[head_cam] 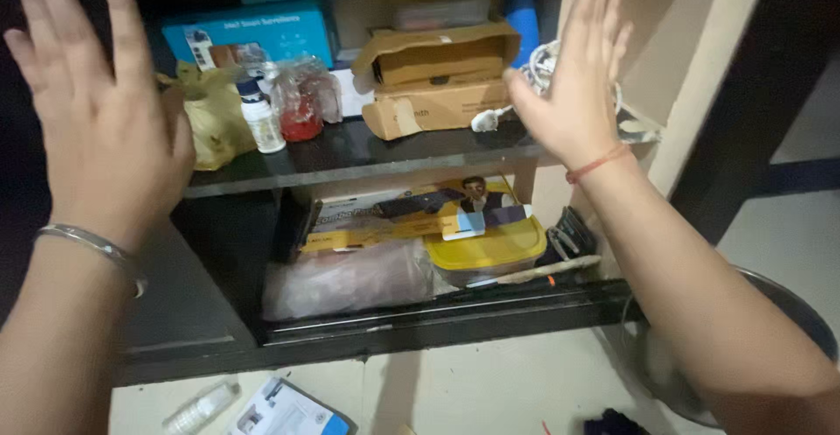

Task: The person wipes a glass shelf with a dark cloth, then places a keyboard and mouse combo box, a plastic bag, a yellow container, a calculator, and other small items onto the shelf. The person closes the cabinet door at the end.

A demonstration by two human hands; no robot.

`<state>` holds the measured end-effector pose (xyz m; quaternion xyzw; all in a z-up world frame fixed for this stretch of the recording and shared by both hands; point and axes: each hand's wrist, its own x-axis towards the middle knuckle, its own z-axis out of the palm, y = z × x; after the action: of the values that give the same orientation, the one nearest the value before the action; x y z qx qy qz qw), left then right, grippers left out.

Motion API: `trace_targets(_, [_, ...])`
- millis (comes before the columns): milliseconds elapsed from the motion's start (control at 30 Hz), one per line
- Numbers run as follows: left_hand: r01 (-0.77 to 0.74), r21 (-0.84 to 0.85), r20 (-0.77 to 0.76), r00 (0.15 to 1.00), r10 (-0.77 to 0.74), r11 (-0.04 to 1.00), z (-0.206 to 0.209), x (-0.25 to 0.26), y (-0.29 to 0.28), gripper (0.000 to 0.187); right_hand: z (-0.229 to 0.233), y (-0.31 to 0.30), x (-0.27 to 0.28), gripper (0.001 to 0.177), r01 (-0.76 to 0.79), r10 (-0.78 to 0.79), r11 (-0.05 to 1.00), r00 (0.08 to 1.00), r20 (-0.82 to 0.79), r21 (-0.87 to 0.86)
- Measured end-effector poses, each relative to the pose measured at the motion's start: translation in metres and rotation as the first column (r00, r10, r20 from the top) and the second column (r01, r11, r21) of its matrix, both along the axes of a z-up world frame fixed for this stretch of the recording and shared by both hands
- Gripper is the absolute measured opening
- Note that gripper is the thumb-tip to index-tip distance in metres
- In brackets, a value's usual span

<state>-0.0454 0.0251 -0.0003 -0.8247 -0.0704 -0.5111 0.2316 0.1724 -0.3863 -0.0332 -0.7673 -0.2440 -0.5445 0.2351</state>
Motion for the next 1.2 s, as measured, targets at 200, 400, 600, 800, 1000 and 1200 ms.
trace_targets(200, [0.106,-0.002,0.079,0.991,-0.106,0.994,0.014,0.0,-0.022,0.085,0.016,0.003,-0.016,0.115,-0.063,0.064,0.996,0.998,-0.022,0.058])
trace_targets(400, [0.275,-0.025,0.157,0.951,-0.268,0.961,0.043,-0.007,-0.076,0.076,0.043,0.004,-0.051,0.116,-0.083,0.084,0.995,0.996,-0.014,0.062])
trace_targets(600, [0.316,0.002,0.224,0.924,-0.308,0.949,0.063,-0.017,-0.114,0.073,0.067,-0.002,-0.079,0.112,-0.116,0.107,0.987,0.991,0.08,0.114])
trace_targets(800, [0.327,0.043,0.265,0.907,-0.326,0.944,0.072,-0.019,-0.126,0.07,0.08,-0.012,-0.092,0.112,-0.1,0.081,0.987,0.986,0.144,0.128])
trace_targets(1000, [0.326,0.039,0.29,0.901,-0.323,0.945,0.073,-0.023,-0.127,0.07,0.083,-0.016,-0.1,0.113,-0.119,0.091,0.983,0.978,0.189,0.139])
trace_targets(1200, [0.314,0.017,0.313,0.9,-0.303,0.949,0.078,-0.029,-0.129,0.068,0.086,-0.018,-0.105,0.115,-0.102,0.071,0.985,0.976,0.208,0.142])
